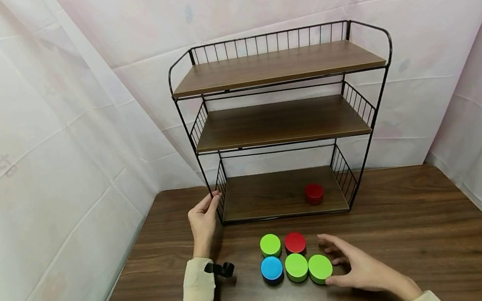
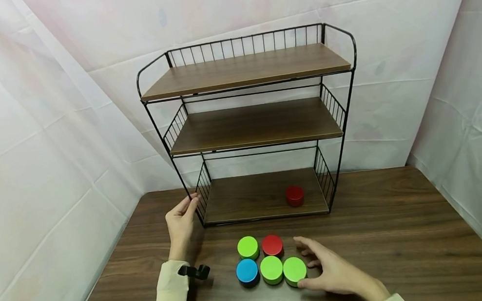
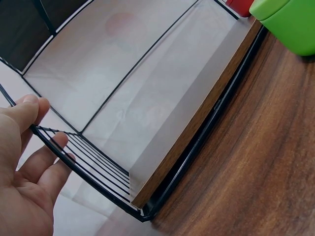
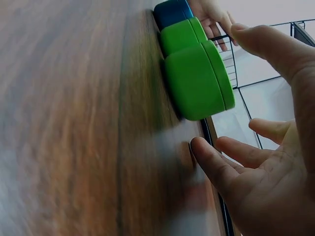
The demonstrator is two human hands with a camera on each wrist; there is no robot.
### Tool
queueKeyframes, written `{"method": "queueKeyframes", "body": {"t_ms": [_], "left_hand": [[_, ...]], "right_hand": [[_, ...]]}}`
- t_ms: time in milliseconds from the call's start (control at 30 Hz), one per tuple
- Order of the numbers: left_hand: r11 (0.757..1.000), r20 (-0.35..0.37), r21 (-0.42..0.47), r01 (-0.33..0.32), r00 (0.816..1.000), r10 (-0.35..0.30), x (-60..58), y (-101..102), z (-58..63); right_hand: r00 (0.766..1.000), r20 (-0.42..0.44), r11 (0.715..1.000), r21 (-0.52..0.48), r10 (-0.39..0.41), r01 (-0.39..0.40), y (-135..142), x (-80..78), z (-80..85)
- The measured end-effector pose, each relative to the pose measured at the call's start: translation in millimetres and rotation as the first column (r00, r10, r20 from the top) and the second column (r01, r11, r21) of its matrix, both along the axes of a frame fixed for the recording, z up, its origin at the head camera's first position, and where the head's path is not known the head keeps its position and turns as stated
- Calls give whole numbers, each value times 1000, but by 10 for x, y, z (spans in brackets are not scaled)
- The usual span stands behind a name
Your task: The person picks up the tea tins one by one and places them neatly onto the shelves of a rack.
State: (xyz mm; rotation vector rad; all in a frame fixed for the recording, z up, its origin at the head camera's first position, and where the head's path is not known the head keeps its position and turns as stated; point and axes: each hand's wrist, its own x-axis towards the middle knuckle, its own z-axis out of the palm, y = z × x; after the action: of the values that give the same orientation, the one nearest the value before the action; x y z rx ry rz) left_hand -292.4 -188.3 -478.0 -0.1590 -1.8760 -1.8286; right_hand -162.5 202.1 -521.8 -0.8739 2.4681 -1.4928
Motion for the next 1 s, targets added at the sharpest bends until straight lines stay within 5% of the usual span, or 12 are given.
{"method": "queueKeyframes", "body": {"t_ms": [1000], "left_hand": [[1000, -5, 0, 3, 1000, -3, 23, 9, 28]], "right_hand": [[999, -38, 996, 84, 39, -35, -66, 13, 20]]}}
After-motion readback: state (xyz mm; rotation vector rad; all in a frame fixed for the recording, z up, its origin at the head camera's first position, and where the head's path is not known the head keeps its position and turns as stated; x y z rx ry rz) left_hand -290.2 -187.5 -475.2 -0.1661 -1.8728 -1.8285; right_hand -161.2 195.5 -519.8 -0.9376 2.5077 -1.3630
